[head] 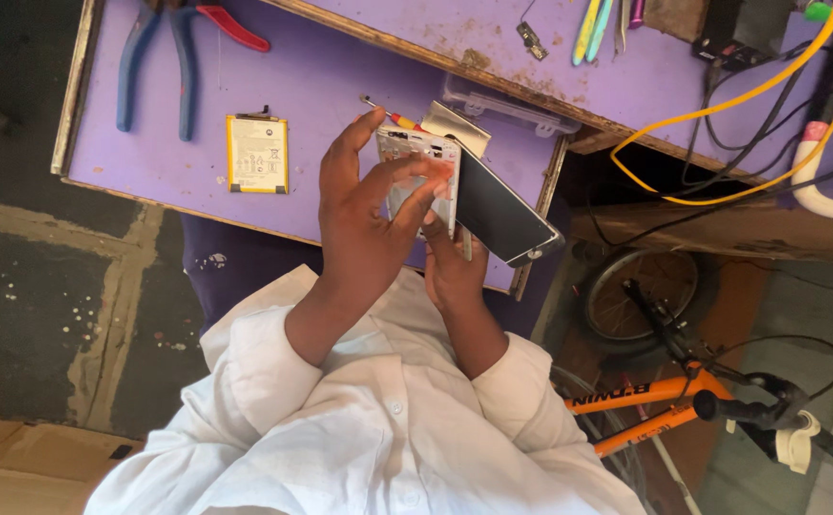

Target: The person disassembles a white smartphone using a metal spudger and a screwdriver. They pry open the casing, separate the screen assembly from the chassis, and remove the battery from the device.

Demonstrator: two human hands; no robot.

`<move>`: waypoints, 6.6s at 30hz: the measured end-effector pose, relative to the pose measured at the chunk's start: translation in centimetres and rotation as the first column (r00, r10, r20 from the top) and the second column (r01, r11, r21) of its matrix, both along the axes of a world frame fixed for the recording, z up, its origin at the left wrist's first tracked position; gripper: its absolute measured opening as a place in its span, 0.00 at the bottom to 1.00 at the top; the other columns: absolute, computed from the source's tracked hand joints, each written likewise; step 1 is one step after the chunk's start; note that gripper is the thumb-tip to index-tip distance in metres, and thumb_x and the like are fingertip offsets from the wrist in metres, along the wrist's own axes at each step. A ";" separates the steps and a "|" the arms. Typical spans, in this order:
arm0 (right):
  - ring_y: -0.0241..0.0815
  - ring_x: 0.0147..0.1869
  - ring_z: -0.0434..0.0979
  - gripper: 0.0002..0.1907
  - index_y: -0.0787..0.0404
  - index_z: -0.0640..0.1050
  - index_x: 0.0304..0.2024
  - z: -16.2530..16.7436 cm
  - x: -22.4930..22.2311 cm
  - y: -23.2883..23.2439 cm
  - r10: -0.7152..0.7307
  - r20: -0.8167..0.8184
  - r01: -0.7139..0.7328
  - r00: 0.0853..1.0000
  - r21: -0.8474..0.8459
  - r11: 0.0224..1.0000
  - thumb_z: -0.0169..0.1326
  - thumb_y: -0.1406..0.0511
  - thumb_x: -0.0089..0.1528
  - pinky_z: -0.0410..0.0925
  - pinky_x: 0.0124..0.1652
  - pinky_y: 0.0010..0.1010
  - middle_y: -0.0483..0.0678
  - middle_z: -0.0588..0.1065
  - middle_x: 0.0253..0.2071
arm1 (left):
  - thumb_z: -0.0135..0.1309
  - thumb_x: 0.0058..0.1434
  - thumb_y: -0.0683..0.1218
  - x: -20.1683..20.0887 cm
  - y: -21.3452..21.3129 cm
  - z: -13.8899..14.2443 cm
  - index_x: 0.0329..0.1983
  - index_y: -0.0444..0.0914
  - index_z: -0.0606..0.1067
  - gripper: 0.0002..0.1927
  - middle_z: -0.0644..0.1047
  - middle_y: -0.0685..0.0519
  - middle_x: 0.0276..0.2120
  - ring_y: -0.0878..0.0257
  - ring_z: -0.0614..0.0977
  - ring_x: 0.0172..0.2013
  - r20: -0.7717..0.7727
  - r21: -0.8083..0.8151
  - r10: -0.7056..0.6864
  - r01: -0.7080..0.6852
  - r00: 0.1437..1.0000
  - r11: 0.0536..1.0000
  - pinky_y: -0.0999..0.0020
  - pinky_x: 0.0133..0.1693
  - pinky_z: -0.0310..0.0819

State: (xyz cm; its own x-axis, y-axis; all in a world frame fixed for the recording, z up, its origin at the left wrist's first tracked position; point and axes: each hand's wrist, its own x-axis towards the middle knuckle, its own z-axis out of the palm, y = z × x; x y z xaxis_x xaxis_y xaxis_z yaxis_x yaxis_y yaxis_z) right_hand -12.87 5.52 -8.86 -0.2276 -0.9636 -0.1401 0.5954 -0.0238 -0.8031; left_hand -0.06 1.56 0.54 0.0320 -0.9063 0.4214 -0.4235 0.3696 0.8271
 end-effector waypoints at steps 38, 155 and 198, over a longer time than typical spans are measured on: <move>0.40 0.61 0.75 0.20 0.66 0.71 0.62 1.2 1.5 -0.4 -0.077 -0.031 0.077 0.997 0.007 0.997 0.53 0.73 0.67 0.68 0.59 0.32 0.51 0.74 0.59 | 0.57 0.68 0.39 -0.7 -0.5 0.0 0.50 0.36 0.77 0.09 0.68 0.38 0.65 0.40 0.71 0.67 -0.017 -0.131 0.023 -0.025 1.000 0.991 0.48 0.66 0.68; 0.46 0.58 0.79 0.34 0.69 0.69 0.61 4.3 2.1 0.6 -0.194 0.070 0.190 0.979 0.059 0.980 0.43 0.45 0.70 0.71 0.56 0.40 0.55 0.77 0.55 | 0.58 0.62 0.50 -1.5 1.1 -1.1 0.60 0.45 0.67 0.24 0.54 0.41 0.72 0.50 0.66 0.70 -0.650 0.304 0.091 0.148 0.754 0.941 0.56 0.55 0.79; 0.32 0.33 0.70 0.31 0.66 0.68 0.28 3.2 2.0 0.1 -0.324 -0.264 0.370 0.908 0.144 0.918 0.50 0.47 0.73 0.68 0.34 0.31 0.46 0.72 0.29 | 0.49 0.79 0.45 -2.4 -1.2 -3.0 0.68 0.33 0.58 0.21 0.62 0.43 0.71 0.59 0.70 0.67 -0.627 0.048 -0.061 0.117 0.776 0.992 0.63 0.68 0.70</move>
